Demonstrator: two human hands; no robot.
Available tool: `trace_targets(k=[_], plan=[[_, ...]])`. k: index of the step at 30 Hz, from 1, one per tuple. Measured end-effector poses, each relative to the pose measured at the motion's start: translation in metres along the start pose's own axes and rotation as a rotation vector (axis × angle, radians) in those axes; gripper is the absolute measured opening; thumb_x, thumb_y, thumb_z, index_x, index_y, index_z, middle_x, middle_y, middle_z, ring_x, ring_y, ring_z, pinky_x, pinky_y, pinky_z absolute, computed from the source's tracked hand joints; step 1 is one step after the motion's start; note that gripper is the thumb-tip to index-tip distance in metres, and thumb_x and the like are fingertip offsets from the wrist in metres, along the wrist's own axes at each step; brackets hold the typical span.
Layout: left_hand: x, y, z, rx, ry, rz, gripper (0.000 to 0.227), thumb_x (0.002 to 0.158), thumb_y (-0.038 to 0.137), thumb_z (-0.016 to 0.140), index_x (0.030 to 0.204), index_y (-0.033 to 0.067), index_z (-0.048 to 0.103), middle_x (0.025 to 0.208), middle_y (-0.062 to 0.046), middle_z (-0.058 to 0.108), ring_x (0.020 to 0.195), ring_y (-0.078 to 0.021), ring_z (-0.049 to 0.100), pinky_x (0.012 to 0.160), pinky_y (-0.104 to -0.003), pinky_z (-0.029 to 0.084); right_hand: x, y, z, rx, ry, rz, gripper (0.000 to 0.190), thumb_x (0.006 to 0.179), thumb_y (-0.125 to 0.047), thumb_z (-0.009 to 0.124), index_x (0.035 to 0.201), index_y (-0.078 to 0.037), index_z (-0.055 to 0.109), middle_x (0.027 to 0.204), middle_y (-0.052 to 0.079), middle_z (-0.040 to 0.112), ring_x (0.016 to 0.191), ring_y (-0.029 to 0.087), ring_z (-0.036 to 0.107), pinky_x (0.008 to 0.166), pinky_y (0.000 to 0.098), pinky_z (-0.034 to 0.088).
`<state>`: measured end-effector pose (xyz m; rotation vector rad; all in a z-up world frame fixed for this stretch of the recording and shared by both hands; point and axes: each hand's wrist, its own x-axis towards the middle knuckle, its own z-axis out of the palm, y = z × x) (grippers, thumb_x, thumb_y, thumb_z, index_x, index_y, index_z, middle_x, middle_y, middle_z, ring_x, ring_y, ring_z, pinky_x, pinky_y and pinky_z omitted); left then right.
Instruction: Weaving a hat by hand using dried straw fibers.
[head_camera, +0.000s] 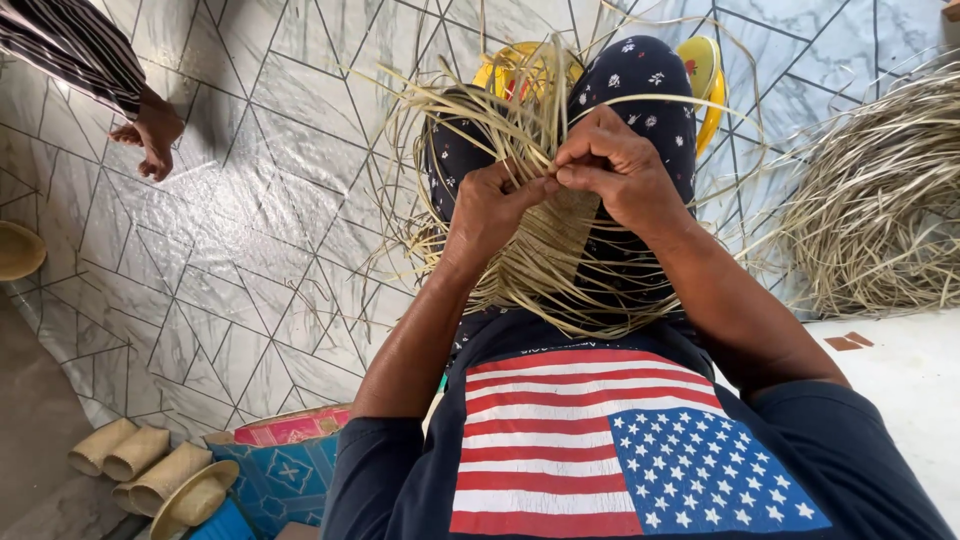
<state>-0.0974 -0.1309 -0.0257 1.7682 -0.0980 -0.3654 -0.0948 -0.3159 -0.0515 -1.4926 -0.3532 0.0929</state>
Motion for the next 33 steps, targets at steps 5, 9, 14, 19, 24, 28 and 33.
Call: trace_targets(k=[5, 9, 14, 19, 24, 28, 33], plan=[[0.004, -0.026, 0.005, 0.062, 0.029, 0.002, 0.030, 0.086, 0.028, 0.070, 0.069, 0.0065, 0.060, 0.047, -0.007, 0.048, 0.038, -0.0140, 0.043, 0.041, -0.031, 0.036, -0.007, 0.018, 0.000, 0.010, -0.018, -0.005, 0.007, 0.088, -0.011, 0.068, 0.088, -0.005, 0.065, 0.082, 0.001, 0.043, 0.079, 0.013, 0.046, 0.070, 0.0338, 0.034], [0.010, -0.029, 0.009, 0.119, 0.059, -0.010, 0.032, 0.080, 0.030, 0.073, 0.066, 0.0049, 0.060, 0.045, -0.010, 0.050, 0.037, -0.0157, 0.048, 0.039, -0.031, 0.037, -0.005, -0.035, 0.046, -0.691, 0.041, -0.270, 0.022, 0.086, -0.021, 0.068, 0.068, -0.017, 0.056, 0.073, 0.001, 0.044, 0.068, 0.017, 0.044, 0.063, 0.0370, 0.030], [0.014, -0.019, 0.012, 0.238, 0.082, -0.090, 0.021, 0.079, 0.024, 0.071, 0.078, 0.0032, 0.068, 0.051, -0.006, 0.057, 0.040, -0.0129, 0.046, 0.039, -0.029, 0.038, -0.011, -0.111, 0.098, -0.660, -0.764, -0.310, 0.009, 0.079, -0.019, 0.062, 0.082, -0.011, 0.063, 0.078, 0.014, 0.052, 0.065, 0.020, 0.042, 0.064, 0.0385, 0.030], [-0.015, -0.002, -0.006, 0.289, 0.222, -0.025, 0.033, 0.081, 0.041, 0.065, 0.071, 0.0116, 0.055, 0.058, -0.005, 0.047, 0.053, -0.0187, 0.052, 0.049, -0.028, 0.041, 0.011, -0.082, 0.070, -0.419, -0.556, -0.385, 0.015, 0.070, -0.012, 0.058, 0.083, -0.004, 0.059, 0.071, 0.017, 0.059, 0.068, 0.035, 0.044, 0.075, 0.0510, 0.035], [-0.056, 0.027, -0.041, 0.256, -0.251, 0.099, 0.041, 0.089, 0.040, 0.059, 0.064, 0.0081, 0.060, 0.055, -0.012, 0.055, 0.047, -0.0342, 0.053, 0.052, -0.040, 0.045, -0.003, -0.036, 0.000, -0.470, 0.096, -0.092, 0.012, 0.101, 0.000, 0.052, 0.112, -0.003, 0.052, 0.094, 0.008, 0.048, 0.085, 0.035, 0.056, 0.075, 0.0486, 0.052], [-0.062, 0.060, -0.019, -0.516, -0.661, 0.037, 0.038, 0.089, 0.036, 0.061, 0.107, 0.0031, 0.066, 0.064, -0.006, 0.062, 0.047, -0.0078, 0.046, 0.048, -0.022, 0.044, -0.017, -0.012, 0.000, -0.682, 0.024, -0.006, 0.007, 0.095, -0.013, 0.065, 0.100, -0.009, 0.062, 0.085, 0.003, 0.057, 0.072, 0.028, 0.062, 0.059, 0.0374, 0.053], [-0.036, 0.044, -0.010, 0.704, 0.271, 0.356, 0.027, 0.093, 0.032, 0.059, 0.101, 0.0063, 0.061, 0.089, -0.007, 0.064, 0.050, -0.0142, 0.056, 0.043, -0.029, 0.044, -0.019, -0.013, 0.010, -0.673, 0.048, -0.054, 0.013, 0.096, -0.013, 0.064, 0.109, -0.016, 0.060, 0.080, -0.001, 0.049, 0.066, 0.026, 0.057, 0.059, 0.0399, 0.050]])
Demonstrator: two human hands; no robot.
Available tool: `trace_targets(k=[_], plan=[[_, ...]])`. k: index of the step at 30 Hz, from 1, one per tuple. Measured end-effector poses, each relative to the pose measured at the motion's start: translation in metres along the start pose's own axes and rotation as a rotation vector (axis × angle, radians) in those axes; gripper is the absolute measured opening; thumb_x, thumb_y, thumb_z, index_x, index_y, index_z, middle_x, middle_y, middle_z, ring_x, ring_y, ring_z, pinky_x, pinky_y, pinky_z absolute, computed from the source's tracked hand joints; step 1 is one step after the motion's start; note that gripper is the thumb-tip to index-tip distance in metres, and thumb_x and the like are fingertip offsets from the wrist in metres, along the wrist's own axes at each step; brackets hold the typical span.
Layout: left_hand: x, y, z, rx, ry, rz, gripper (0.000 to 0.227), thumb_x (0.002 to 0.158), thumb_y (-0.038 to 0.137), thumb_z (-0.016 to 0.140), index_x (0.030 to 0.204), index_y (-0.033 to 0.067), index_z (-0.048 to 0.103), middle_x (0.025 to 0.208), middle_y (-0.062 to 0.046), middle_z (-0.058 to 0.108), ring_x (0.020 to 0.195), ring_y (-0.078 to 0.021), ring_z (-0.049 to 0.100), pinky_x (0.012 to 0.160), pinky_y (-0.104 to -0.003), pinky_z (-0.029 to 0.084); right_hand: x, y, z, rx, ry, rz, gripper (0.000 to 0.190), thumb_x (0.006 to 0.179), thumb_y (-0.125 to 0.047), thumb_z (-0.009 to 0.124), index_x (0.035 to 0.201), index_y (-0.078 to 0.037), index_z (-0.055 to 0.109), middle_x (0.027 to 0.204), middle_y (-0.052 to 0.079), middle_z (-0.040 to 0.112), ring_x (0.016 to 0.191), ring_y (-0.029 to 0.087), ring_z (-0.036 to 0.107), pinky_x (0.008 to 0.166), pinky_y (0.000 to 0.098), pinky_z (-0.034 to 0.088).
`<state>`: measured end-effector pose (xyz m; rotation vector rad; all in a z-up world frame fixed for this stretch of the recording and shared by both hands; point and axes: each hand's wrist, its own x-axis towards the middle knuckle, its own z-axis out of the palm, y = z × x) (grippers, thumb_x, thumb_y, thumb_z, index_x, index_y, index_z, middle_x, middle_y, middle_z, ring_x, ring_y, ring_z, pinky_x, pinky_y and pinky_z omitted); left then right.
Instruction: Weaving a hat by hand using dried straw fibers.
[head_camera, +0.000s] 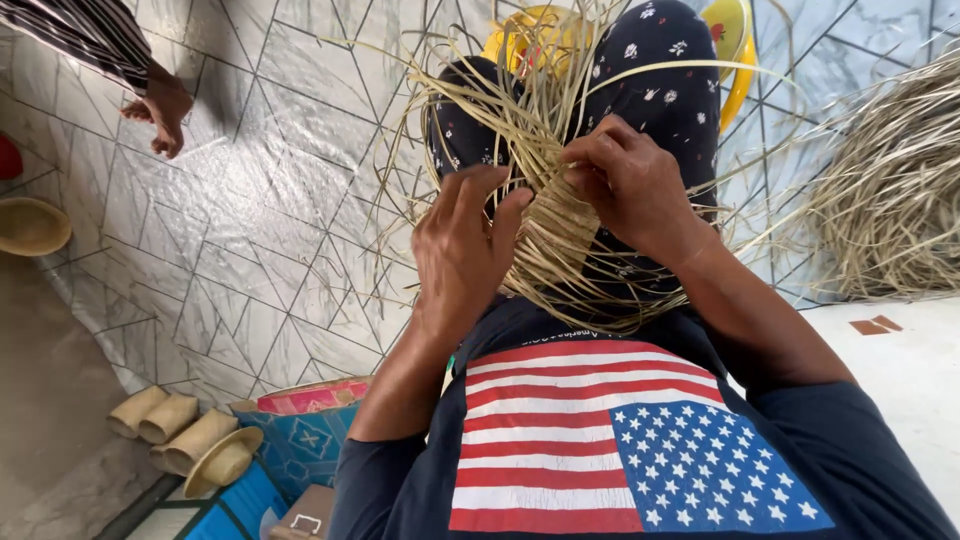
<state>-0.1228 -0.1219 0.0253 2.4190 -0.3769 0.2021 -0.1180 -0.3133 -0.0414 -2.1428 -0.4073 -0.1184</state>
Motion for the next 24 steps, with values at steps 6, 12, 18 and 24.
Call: trace_targets(k=[6, 12, 18, 24], plan=[[-0.015, -0.013, 0.022, 0.040, -0.052, -0.001, 0.019, 0.089, 0.032, 0.065, 0.091, 0.0136, 0.065, 0.075, 0.002, 0.058, 0.058, -0.0183, 0.064, 0.045, -0.028, 0.049, -0.002, -0.006, 0.003, 0.087, 0.005, 0.016, 0.013, 0.096, -0.002, 0.062, 0.106, -0.011, 0.060, 0.082, 0.005, 0.051, 0.069, 0.031, 0.058, 0.060, 0.0429, 0.045], [-0.012, -0.017, 0.027, -0.045, -0.116, -0.106, 0.029, 0.089, 0.036, 0.064, 0.085, 0.0076, 0.065, 0.069, -0.001, 0.057, 0.051, -0.0143, 0.059, 0.042, -0.026, 0.046, -0.007, -0.003, 0.005, 0.128, 0.033, -0.002, 0.018, 0.093, 0.001, 0.064, 0.106, -0.011, 0.061, 0.082, 0.004, 0.053, 0.068, 0.029, 0.058, 0.064, 0.0406, 0.045], [-0.022, -0.050, 0.040, -0.429, -0.178, -0.256, 0.013, 0.080, 0.021, 0.075, 0.082, 0.0099, 0.069, 0.064, -0.003, 0.052, 0.057, -0.0198, 0.060, 0.051, -0.030, 0.044, -0.007, 0.000, 0.007, 0.159, 0.134, 0.062, 0.012, 0.097, 0.000, 0.057, 0.108, -0.005, 0.055, 0.106, 0.011, 0.049, 0.089, 0.035, 0.058, 0.073, 0.0446, 0.052], [-0.035, -0.070, 0.027, -0.476, -0.321, -0.420, 0.012, 0.077, 0.021, 0.078, 0.083, 0.0121, 0.073, 0.067, -0.005, 0.056, 0.065, -0.0188, 0.060, 0.060, -0.034, 0.047, 0.000, 0.007, 0.007, 0.367, -0.071, 0.150, 0.010, 0.103, -0.011, 0.048, 0.108, -0.004, 0.043, 0.107, 0.018, 0.046, 0.096, 0.048, 0.054, 0.071, 0.0628, 0.049]])
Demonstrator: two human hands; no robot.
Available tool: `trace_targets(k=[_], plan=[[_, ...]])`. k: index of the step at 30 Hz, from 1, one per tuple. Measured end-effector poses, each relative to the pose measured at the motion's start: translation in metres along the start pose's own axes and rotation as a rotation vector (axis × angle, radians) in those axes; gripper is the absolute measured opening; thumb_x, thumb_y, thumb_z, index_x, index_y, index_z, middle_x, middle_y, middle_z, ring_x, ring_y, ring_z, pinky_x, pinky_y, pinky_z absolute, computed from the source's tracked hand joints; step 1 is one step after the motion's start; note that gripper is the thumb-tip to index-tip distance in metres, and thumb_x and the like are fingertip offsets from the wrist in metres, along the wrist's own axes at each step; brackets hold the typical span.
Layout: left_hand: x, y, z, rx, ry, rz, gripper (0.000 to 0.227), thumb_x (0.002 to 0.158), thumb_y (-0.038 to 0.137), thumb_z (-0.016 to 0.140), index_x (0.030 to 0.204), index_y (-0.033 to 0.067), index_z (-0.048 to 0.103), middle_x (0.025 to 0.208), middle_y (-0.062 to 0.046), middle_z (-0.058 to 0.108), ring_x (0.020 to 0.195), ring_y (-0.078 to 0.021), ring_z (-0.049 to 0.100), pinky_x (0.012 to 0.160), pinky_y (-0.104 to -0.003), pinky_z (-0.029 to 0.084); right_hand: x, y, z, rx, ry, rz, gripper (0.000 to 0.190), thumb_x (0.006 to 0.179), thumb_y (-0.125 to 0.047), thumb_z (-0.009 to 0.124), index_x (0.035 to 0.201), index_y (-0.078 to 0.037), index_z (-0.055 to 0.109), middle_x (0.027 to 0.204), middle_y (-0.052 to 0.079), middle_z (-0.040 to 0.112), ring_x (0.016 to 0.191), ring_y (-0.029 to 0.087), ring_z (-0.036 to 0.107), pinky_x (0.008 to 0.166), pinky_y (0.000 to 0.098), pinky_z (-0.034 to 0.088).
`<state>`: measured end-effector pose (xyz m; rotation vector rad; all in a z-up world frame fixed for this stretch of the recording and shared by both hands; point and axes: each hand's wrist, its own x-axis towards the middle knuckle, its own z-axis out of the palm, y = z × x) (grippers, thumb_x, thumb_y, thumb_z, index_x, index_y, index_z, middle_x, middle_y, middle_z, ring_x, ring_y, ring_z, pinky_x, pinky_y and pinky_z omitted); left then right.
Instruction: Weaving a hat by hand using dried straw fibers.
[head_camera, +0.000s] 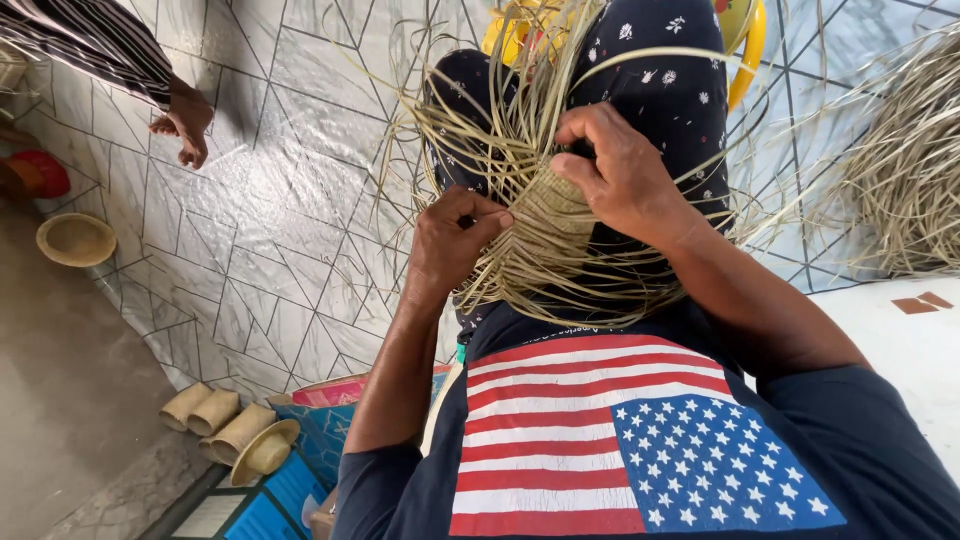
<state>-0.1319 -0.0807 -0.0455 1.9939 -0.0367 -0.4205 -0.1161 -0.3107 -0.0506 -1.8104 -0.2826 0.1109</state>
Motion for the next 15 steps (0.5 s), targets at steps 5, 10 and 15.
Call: trace_targets(k=[5, 10, 15], plan=[[-0.006, 0.013, -0.008, -0.018, -0.063, -0.083, 0.010, 0.082, 0.020, 0.074, 0.086, 0.0110, 0.073, 0.065, -0.005, 0.059, 0.060, -0.0123, 0.054, 0.059, -0.030, 0.044, 0.000, 0.014, -0.001, 0.313, -0.224, 0.319, 0.037, 0.094, -0.020, 0.060, 0.120, -0.001, 0.042, 0.116, 0.025, 0.049, 0.117, 0.050, 0.045, 0.087, 0.0688, 0.043], [0.004, 0.014, -0.012, 0.034, -0.088, -0.072, 0.012, 0.084, 0.018, 0.071, 0.090, 0.0080, 0.072, 0.066, -0.008, 0.062, 0.061, -0.0149, 0.055, 0.060, -0.033, 0.045, -0.018, 0.020, -0.010, 0.365, -0.215, 0.416, 0.057, 0.084, -0.017, 0.069, 0.132, -0.008, 0.040, 0.121, 0.021, 0.051, 0.116, 0.039, 0.048, 0.088, 0.0610, 0.043], [0.061, 0.000, -0.019, 0.338, -0.091, 0.462, 0.013, 0.086, 0.023, 0.067, 0.082, 0.0110, 0.066, 0.067, -0.009, 0.055, 0.069, -0.0320, 0.057, 0.069, -0.040, 0.047, -0.018, 0.037, -0.005, 0.521, -0.006, 0.439, 0.044, 0.089, -0.015, 0.069, 0.125, 0.002, 0.050, 0.092, 0.013, 0.057, 0.085, 0.023, 0.057, 0.063, 0.0388, 0.053]])
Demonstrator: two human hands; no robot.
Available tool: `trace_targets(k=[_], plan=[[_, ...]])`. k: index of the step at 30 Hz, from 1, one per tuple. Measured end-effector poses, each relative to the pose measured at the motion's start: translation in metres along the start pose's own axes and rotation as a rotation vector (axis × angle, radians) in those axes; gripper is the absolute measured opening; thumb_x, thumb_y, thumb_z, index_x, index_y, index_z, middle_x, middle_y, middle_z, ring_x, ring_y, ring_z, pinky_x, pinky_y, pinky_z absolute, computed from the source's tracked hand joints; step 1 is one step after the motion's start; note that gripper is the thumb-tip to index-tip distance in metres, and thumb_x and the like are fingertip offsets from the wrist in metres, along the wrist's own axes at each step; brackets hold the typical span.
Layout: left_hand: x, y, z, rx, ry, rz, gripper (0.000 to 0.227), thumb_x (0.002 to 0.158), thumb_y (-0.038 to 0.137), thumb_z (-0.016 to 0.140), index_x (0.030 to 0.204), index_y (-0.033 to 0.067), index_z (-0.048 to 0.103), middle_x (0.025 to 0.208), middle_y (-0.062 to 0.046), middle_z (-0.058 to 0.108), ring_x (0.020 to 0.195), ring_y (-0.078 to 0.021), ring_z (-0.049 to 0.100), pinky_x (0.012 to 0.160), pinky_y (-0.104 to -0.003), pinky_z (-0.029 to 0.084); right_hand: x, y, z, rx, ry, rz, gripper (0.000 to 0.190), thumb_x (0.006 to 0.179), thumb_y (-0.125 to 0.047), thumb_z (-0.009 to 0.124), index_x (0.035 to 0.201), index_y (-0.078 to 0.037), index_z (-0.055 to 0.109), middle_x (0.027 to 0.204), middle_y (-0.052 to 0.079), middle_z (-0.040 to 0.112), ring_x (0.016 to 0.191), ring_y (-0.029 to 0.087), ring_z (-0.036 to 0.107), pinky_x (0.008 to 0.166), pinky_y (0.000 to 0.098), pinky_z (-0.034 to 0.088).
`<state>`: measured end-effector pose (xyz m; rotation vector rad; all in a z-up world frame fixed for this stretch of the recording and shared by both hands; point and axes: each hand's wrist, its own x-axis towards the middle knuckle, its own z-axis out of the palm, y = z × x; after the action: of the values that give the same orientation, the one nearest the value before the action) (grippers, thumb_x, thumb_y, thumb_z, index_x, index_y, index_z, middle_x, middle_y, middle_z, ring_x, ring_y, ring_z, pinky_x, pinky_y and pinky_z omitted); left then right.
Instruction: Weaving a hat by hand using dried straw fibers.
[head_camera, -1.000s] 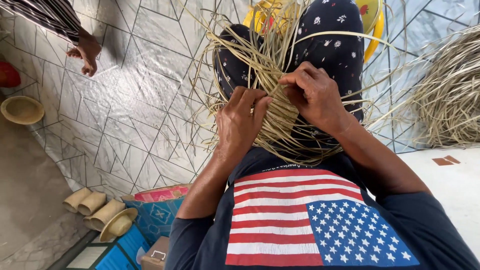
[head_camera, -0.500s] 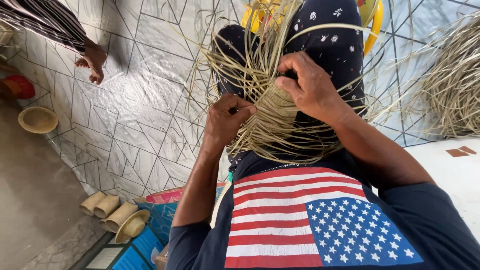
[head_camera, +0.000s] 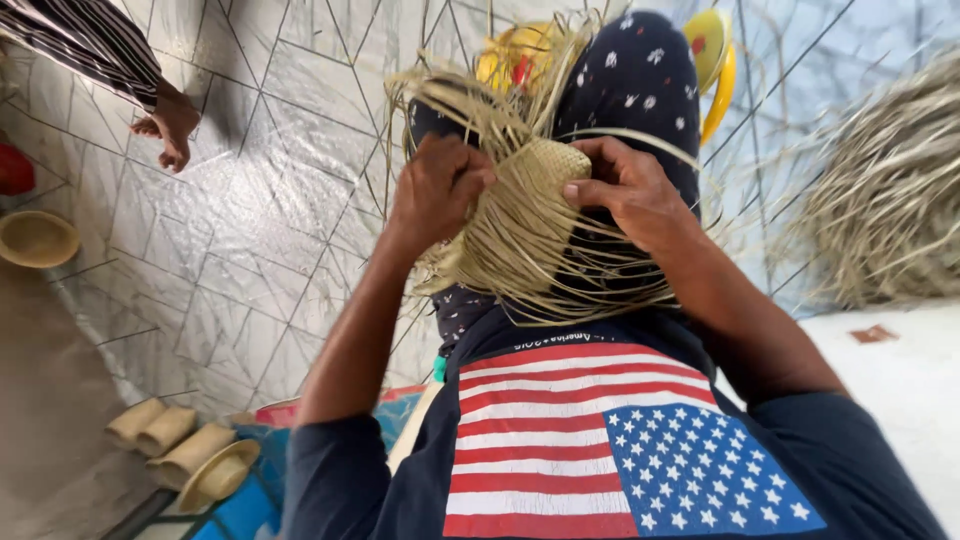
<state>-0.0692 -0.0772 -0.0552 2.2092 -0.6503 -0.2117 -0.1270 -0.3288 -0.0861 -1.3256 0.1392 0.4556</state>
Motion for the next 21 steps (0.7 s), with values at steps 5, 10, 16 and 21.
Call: trace_targets(k=[5, 10, 16, 21], plan=[[0.051, -0.022, -0.011, 0.062, -0.064, 0.091, 0.015, 0.085, 0.021, 0.066, 0.074, 0.0111, 0.065, 0.068, -0.002, 0.058, 0.067, -0.0205, 0.055, 0.067, -0.033, 0.045, 0.012, -0.017, 0.018, 0.318, 0.181, 0.100, 0.032, 0.083, -0.009, 0.067, 0.112, -0.002, 0.055, 0.086, 0.005, 0.055, 0.071, 0.011, 0.057, 0.056, 0.0222, 0.051], [0.071, -0.003, -0.035, 0.061, -0.173, 0.101, 0.010, 0.082, 0.015, 0.069, 0.075, 0.0086, 0.065, 0.069, 0.000, 0.062, 0.057, -0.0106, 0.051, 0.056, -0.025, 0.041, 0.011, -0.042, 0.023, 0.092, 0.228, 0.088, 0.029, 0.086, -0.014, 0.061, 0.112, -0.005, 0.053, 0.084, 0.001, 0.054, 0.063, 0.004, 0.046, 0.050, 0.0147, 0.037], [0.051, 0.008, -0.043, -0.076, -0.256, -0.017, 0.009, 0.085, 0.017, 0.067, 0.086, 0.0079, 0.068, 0.074, -0.001, 0.067, 0.062, -0.0095, 0.061, 0.058, -0.024, 0.047, -0.003, -0.050, 0.027, -0.196, 0.199, -0.235, 0.042, 0.082, -0.004, 0.065, 0.119, 0.003, 0.046, 0.102, 0.010, 0.059, 0.086, 0.013, 0.056, 0.079, 0.0219, 0.047], [0.033, -0.011, -0.030, -0.096, -0.156, -0.025, 0.010, 0.082, 0.017, 0.071, 0.086, 0.0086, 0.072, 0.075, 0.000, 0.069, 0.058, -0.0101, 0.058, 0.058, -0.026, 0.046, 0.003, -0.040, 0.025, 0.003, 0.147, -0.105, 0.043, 0.082, -0.006, 0.066, 0.121, 0.000, 0.048, 0.095, 0.007, 0.059, 0.078, 0.010, 0.057, 0.071, 0.0195, 0.049]])
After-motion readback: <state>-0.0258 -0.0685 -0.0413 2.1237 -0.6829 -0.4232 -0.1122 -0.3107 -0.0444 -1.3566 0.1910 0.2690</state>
